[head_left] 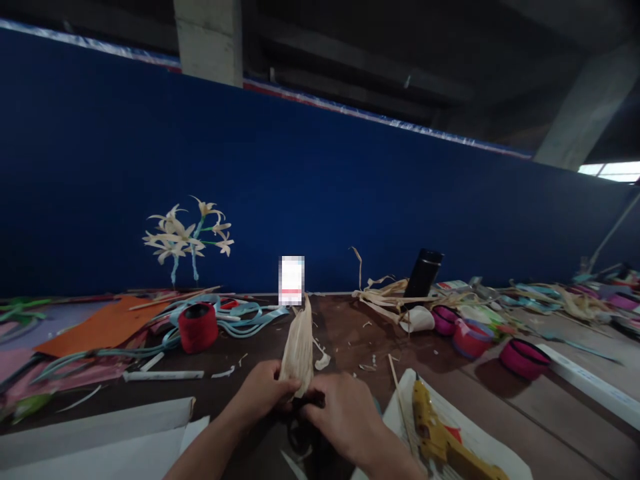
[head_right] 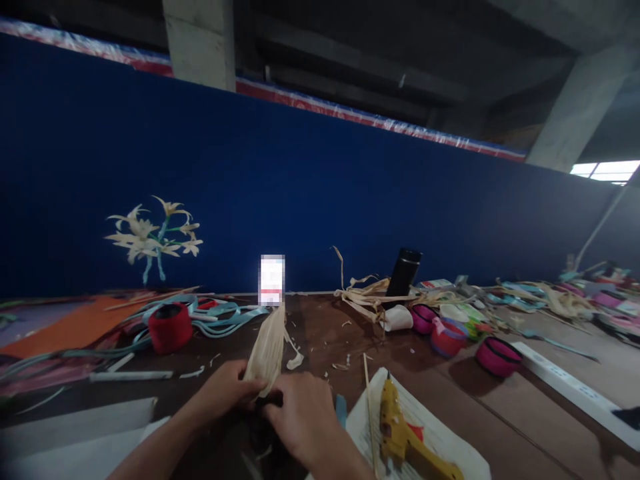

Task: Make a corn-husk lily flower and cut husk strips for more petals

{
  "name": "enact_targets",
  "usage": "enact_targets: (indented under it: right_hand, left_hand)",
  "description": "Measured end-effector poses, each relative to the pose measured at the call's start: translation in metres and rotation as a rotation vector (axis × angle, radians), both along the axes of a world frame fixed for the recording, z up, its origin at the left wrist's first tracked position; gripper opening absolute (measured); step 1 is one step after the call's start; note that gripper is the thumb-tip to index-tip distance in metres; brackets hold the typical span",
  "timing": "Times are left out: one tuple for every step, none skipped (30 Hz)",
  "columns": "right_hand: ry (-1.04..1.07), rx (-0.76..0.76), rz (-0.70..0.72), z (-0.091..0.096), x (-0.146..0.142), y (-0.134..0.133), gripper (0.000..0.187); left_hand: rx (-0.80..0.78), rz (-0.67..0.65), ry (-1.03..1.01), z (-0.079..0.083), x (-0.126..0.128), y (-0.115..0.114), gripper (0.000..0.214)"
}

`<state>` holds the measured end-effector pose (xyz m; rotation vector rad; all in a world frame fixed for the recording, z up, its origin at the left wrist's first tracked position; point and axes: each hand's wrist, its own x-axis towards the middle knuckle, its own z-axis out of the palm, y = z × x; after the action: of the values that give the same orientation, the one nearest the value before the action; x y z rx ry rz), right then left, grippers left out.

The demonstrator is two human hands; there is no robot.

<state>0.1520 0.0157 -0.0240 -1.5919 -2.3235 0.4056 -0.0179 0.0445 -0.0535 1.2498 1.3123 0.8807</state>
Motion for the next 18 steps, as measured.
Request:
enact_targets:
  right_hand:
    - [-0.014, 0.003, -0.001, 0.001, 0.000, 0.000, 0.012]
    - [-0.026, 0.001, 0.001, 0.001, 0.000, 0.001, 0.013]
    - [-0.035, -0.002, 0.003, 0.001, 0.000, 0.001, 0.014]
    - [-0.044, -0.006, 0.000, 0.001, 0.000, 0.001, 0.014]
    - [-0.052, -0.008, -0.005, 0.001, 0.000, 0.001, 0.015]
    - [-0.062, -0.008, -0.014, 0.000, 0.000, 0.002, 0.015]
    - [-0.073, -0.007, -0.024, 0.000, -0.001, 0.002, 0.016]
    - [-0.085, -0.003, -0.031, -0.001, -0.001, 0.002, 0.016]
    - [-0.094, 0.003, -0.036, -0.002, -0.002, 0.002, 0.016]
    - [-0.100, 0.011, -0.037, -0.002, -0.002, 0.002, 0.017]
    - [-0.102, 0.021, -0.038, -0.003, -0.003, 0.002, 0.018]
    - [-0.102, 0.029, -0.038, -0.004, -0.003, 0.002, 0.019]
    - [-0.098, 0.036, -0.039, -0.005, -0.003, 0.003, 0.020]
    - [-0.092, 0.042, -0.039, -0.006, -0.003, 0.003, 0.022]
    - [-0.087, 0.043, -0.036, -0.008, -0.002, 0.004, 0.022]
    - [-0.080, 0.043, -0.034, -0.009, -0.002, 0.005, 0.023]
    - [-0.070, 0.044, -0.033, -0.011, -0.002, 0.006, 0.024]
    - [-0.059, 0.044, -0.035, -0.012, -0.003, 0.007, 0.024]
  left_hand:
    - [-0.005, -0.001, 0.010, -0.001, -0.001, 0.000, 0.024]
    - [-0.011, 0.003, 0.026, -0.002, -0.001, 0.000, 0.024]
    - [-0.015, 0.006, 0.049, -0.002, -0.002, 0.000, 0.023]
    - [-0.019, 0.008, 0.078, -0.003, -0.002, 0.000, 0.023]
    - [-0.015, 0.002, 0.110, -0.002, -0.003, 0.000, 0.023]
    - [0.002, -0.009, 0.153, -0.002, -0.004, -0.001, 0.024]
    - [0.031, -0.022, 0.210, 0.000, -0.006, -0.002, 0.024]
    - [0.072, -0.033, 0.288, 0.001, -0.007, -0.002, 0.023]
    - [0.121, -0.034, 0.384, 0.003, -0.009, -0.003, 0.022]
    - [0.168, -0.029, 0.495, 0.004, -0.012, -0.003, 0.021]
    - [0.210, -0.020, 0.600, 0.006, -0.014, -0.003, 0.022]
    - [0.239, -0.016, 0.684, 0.007, -0.017, -0.002, 0.025]
    - [0.252, -0.021, 0.744, 0.008, -0.019, -0.001, 0.029]
    - [0.261, -0.028, 0.779, 0.008, -0.022, 0.000, 0.033]
    - [0.258, -0.036, 0.799, 0.008, -0.024, 0.001, 0.036]
    - [0.255, -0.038, 0.808, 0.007, -0.026, 0.003, 0.038]
    - [0.253, -0.035, 0.807, 0.005, -0.027, 0.004, 0.038]
    - [0.261, -0.020, 0.791, 0.002, -0.029, 0.006, 0.037]
